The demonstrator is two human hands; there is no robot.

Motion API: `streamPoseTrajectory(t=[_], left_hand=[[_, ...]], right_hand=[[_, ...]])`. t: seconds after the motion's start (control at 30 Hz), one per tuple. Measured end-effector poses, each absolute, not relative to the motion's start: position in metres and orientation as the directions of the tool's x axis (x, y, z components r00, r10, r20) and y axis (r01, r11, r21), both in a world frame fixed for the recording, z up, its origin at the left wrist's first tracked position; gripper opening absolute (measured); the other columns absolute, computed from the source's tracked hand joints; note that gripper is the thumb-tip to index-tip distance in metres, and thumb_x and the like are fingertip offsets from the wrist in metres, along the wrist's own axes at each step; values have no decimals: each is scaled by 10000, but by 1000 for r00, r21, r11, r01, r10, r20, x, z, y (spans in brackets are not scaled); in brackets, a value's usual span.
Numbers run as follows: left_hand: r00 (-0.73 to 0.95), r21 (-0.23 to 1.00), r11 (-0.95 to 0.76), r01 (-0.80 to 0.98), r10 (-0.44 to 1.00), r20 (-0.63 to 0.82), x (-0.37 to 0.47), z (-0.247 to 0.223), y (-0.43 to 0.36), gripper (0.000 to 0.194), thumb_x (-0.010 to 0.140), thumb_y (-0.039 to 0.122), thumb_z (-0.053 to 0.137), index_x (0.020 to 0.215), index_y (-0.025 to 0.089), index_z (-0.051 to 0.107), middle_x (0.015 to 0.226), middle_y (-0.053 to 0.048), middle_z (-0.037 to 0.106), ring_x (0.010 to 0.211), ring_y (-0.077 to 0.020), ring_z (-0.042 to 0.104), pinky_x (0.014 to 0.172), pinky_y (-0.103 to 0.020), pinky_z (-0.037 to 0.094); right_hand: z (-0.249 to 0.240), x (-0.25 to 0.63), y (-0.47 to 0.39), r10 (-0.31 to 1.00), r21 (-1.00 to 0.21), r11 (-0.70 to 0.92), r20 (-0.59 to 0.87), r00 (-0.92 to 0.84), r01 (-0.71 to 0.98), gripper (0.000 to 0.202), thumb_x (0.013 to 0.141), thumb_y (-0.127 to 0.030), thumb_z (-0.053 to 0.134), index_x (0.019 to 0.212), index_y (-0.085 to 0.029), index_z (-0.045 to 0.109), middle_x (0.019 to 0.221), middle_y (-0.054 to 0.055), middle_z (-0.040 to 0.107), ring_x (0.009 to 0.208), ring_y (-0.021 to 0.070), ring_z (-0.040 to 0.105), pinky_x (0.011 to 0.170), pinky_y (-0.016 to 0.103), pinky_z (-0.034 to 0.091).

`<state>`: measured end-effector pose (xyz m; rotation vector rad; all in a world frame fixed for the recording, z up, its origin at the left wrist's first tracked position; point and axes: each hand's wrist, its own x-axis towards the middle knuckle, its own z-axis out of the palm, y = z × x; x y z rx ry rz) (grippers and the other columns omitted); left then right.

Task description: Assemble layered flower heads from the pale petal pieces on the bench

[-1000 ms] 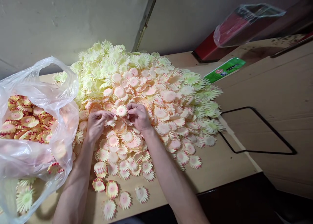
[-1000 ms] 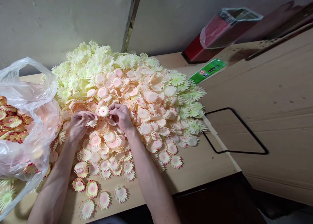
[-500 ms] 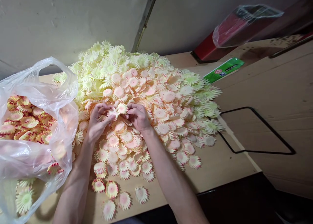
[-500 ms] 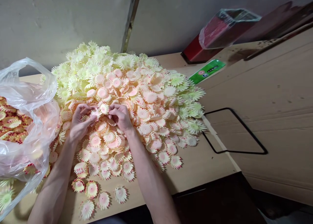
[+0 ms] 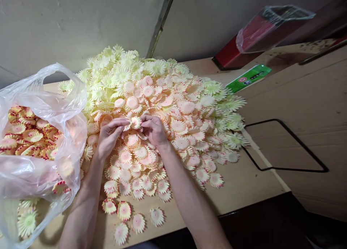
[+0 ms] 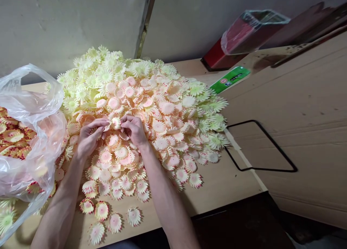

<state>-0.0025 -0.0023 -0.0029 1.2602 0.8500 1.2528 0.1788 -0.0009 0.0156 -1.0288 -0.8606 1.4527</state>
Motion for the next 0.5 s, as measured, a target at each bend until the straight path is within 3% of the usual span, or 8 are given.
streamPoseTrajectory(t=[0.13, 0.23, 0.33, 0.5], left_hand=[[171, 979, -188, -80, 965, 199, -4, 6, -4, 280, 863, 340, 784, 1134, 269, 795, 1301, -83, 725, 1231, -236, 645, 954, -327, 549], [178, 986, -148, -75, 971, 159, -4, 9, -5, 349, 855, 366, 787, 1187, 259, 760, 1385, -97, 677, 1219, -256, 647, 838, -317, 581], [171, 977, -129, -169, 972, 158, -2, 7, -6, 439, 819, 357, 825, 1222, 278, 671, 1323, -93, 697, 999, -199, 692, 700, -271, 564], [172, 953, -133, -274, 968, 185, -1, 0, -5, 222, 823, 339, 822, 864, 220, 640, 936, -28, 710, 672, -99, 584, 613, -226, 504]], right_hand=[[15, 179, -1, 991, -920, -127, -132, -12, -371, 111, 567, -291, 683, 594, -191, 644, 479, -34, 553, 409, 85, 408, 353, 205, 263], [14, 179, -1, 992, -923, -122, -127, -11, -364, 106, 572, -287, 683, 599, -189, 651, 480, -36, 548, 413, 83, 408, 363, 207, 268], [13, 179, 0, 993, -925, -112, -116, -11, -363, 99, 571, -281, 677, 601, -191, 646, 491, -36, 548, 431, 85, 420, 380, 203, 272], [13, 179, 0, 994, -929, -102, -108, -5, -356, 111, 559, -287, 681, 596, -189, 645, 507, -29, 561, 446, 86, 440, 396, 200, 288]])
